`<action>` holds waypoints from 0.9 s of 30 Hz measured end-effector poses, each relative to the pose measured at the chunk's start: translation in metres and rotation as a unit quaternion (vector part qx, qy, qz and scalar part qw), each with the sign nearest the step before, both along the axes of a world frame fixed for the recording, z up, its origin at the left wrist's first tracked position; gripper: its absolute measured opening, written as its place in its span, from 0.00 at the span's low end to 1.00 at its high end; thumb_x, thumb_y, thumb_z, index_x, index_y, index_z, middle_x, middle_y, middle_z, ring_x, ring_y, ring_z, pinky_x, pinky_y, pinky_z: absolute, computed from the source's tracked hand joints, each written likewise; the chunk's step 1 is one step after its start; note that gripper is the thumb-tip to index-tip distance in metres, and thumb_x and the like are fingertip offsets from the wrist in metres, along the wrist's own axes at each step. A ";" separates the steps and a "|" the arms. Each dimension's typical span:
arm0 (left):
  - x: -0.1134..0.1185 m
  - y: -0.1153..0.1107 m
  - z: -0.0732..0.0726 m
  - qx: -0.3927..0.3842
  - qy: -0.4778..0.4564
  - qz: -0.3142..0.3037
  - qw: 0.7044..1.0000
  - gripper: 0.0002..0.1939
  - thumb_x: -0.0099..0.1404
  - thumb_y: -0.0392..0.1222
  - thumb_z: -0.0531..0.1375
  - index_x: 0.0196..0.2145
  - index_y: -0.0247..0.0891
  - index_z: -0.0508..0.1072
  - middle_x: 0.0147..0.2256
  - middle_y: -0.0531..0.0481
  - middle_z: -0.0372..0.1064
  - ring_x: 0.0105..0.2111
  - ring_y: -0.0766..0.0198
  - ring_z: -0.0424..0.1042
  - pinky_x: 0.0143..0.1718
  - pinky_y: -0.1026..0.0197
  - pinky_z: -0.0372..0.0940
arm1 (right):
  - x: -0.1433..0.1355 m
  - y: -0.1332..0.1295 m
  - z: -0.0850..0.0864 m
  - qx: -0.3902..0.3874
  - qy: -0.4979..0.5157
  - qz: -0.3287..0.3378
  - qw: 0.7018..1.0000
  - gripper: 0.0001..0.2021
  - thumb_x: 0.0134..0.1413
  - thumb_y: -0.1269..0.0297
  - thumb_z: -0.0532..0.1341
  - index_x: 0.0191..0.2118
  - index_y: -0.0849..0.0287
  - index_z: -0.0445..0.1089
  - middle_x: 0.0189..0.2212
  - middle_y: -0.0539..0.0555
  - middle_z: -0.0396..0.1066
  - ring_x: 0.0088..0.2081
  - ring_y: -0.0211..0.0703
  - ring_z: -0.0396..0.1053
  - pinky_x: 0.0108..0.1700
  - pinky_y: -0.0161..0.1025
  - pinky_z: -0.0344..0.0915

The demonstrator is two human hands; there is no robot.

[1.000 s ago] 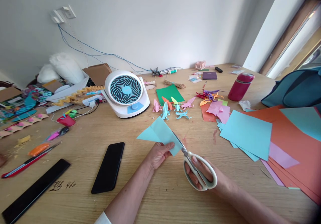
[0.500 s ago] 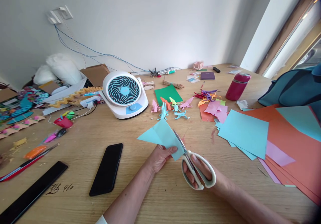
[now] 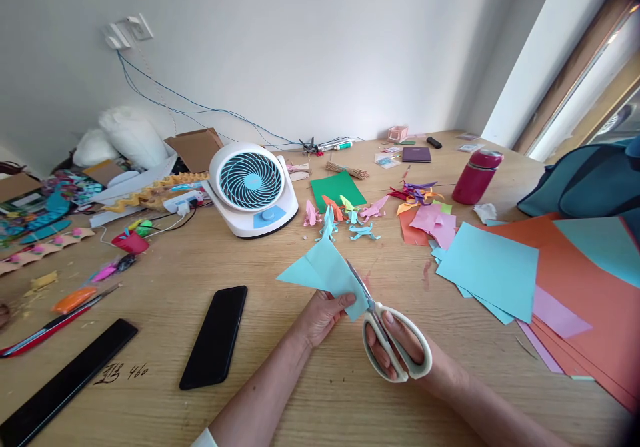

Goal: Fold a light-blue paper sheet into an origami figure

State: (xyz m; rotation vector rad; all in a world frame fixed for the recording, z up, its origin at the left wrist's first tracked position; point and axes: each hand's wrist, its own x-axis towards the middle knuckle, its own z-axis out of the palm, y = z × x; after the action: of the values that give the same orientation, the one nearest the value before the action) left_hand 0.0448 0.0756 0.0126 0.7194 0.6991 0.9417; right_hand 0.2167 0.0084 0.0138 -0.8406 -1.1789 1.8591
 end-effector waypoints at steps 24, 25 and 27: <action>-0.005 0.012 -0.003 -0.123 -0.100 0.150 0.976 0.15 0.57 0.32 0.68 0.43 0.33 0.75 0.38 0.47 0.80 0.37 0.62 0.79 0.43 0.60 0.72 | 0.000 0.000 0.001 0.065 -0.036 0.013 0.997 0.28 0.60 0.37 0.51 0.34 0.62 0.66 0.19 0.48 0.63 0.18 0.33 0.60 0.21 0.31 0.56; -0.005 0.012 -0.002 -0.124 -0.101 0.150 0.976 0.16 0.58 0.32 0.68 0.44 0.33 0.75 0.38 0.47 0.80 0.36 0.62 0.79 0.43 0.60 0.73 | 0.000 0.000 0.001 0.063 -0.036 0.012 0.997 0.28 0.60 0.37 0.51 0.34 0.62 0.65 0.19 0.48 0.62 0.18 0.33 0.60 0.20 0.31 0.56; -0.005 0.012 -0.002 -0.125 -0.101 0.149 0.976 0.17 0.59 0.32 0.68 0.46 0.33 0.75 0.37 0.47 0.80 0.36 0.62 0.79 0.42 0.60 0.73 | 0.000 -0.001 0.000 0.056 -0.039 0.011 0.998 0.27 0.60 0.37 0.52 0.33 0.62 0.65 0.18 0.48 0.62 0.17 0.33 0.60 0.19 0.31 0.55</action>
State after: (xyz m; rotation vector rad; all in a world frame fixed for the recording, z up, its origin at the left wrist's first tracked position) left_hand 0.0400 0.0876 0.0107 0.2938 0.7411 1.1580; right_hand 0.2164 0.0073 0.0142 -0.8465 -1.3317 1.7740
